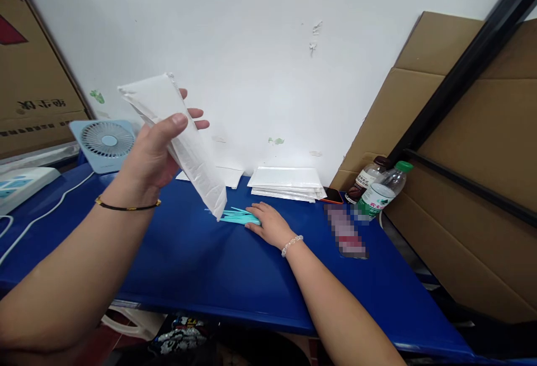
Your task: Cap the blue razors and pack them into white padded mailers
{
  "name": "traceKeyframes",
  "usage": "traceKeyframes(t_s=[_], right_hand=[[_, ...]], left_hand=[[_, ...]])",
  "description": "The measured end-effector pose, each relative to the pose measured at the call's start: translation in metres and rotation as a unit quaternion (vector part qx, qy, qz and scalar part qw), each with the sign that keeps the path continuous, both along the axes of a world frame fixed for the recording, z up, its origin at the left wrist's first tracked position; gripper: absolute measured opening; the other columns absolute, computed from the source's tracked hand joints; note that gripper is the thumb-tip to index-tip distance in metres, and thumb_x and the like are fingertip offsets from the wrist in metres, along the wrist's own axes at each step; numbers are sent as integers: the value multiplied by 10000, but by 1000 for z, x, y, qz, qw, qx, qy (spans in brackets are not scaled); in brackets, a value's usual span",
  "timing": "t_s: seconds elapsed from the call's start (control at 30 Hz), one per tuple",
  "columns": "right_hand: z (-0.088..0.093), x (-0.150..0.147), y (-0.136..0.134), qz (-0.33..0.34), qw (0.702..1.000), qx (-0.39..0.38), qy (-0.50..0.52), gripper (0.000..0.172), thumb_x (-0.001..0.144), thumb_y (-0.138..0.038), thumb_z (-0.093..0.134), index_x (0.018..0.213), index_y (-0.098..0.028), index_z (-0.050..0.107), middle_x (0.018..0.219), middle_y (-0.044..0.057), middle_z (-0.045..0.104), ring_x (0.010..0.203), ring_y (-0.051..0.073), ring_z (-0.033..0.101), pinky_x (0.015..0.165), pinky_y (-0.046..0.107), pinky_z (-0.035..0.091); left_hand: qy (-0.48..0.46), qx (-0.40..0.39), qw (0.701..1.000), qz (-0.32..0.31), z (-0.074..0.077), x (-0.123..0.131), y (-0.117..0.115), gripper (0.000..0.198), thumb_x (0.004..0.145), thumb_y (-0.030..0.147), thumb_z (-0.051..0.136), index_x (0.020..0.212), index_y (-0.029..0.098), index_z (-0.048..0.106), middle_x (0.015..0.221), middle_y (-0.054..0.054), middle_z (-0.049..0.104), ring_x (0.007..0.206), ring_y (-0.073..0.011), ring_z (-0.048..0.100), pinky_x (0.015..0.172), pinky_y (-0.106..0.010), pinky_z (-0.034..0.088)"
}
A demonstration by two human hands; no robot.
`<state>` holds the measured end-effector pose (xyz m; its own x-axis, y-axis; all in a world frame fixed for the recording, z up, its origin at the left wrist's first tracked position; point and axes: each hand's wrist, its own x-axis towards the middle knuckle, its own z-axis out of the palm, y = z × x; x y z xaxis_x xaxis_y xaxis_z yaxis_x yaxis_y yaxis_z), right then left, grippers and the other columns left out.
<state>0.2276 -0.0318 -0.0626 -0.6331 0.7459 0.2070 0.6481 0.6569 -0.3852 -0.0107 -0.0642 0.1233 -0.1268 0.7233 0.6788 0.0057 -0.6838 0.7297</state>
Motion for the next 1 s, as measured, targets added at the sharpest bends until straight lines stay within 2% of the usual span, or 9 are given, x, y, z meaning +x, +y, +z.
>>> traceKeyframes(t_s=[0.17,0.3,0.4,0.5,0.6,0.67,0.73,0.87,1.0], right_hand=[[3,0,-2,18,1000,-10,-22,498,917,-483,421,1350,-245,481,1438,85,415,1372,283,289,1101,478,310],[8,0,-4,21,999,-17,-36,504,918,-486,416,1359,-249,472,1454,70,397,1386,286,255,1117,473,284],[13,0,-7,44,998,-30,-45,504,926,-481,400,1376,-261,448,1475,53,366,1400,270,222,1131,459,258],[17,0,-12,64,995,-59,-54,531,919,-495,408,1402,-275,407,1503,45,316,1411,277,187,1125,461,259],[23,3,-12,78,994,-55,-43,523,895,-507,458,1353,-256,477,1453,67,403,1374,286,285,1114,461,272],[28,7,-9,63,998,-14,-9,433,903,-465,468,1255,-236,575,1340,79,532,1290,266,417,1086,437,315],[32,14,-4,21,999,35,32,344,919,-395,460,1157,-221,636,1200,84,625,1164,241,527,1021,408,385],[31,28,8,-56,995,71,52,261,902,-295,483,1052,-200,675,1026,88,680,982,226,599,901,386,450],[25,36,15,-68,996,54,38,220,863,-255,530,999,-201,693,992,82,684,961,223,597,877,375,453]], left_hand=[[60,-4,998,16,16,-6,-13,584,770,487,602,1270,249,415,1141,-65,590,1095,-283,566,931,-473,438],[235,-42,968,76,9,-15,-4,702,732,516,601,1330,222,379,1233,-84,544,1104,-281,541,949,-446,421],[459,-109,872,129,-17,-29,12,835,629,548,656,1350,220,392,1253,-91,538,1127,-304,517,965,-424,402],[634,-235,719,159,-55,-48,27,956,532,582,683,1369,218,397,1246,-146,546,1132,-363,510,922,-463,408],[721,-310,611,106,-86,-61,32,1139,405,583,747,1409,224,346,1324,-193,492,1199,-416,440,932,-519,369],[721,-301,619,82,-99,-60,32,1092,457,608,719,1415,251,334,1408,-180,411,1268,-407,365,950,-517,345],[702,-263,659,62,-106,-52,32,787,629,558,635,1338,277,441,1379,-135,456,1240,-345,415,947,-477,346],[707,-197,679,22,-119,-27,41,211,698,250,603,899,249,669,985,-35,675,954,-226,589,877,-365,366],[666,-182,722,-43,-136,-2,51,121,716,199,583,795,236,666,762,7,670,722,-156,598,714,-260,393]])
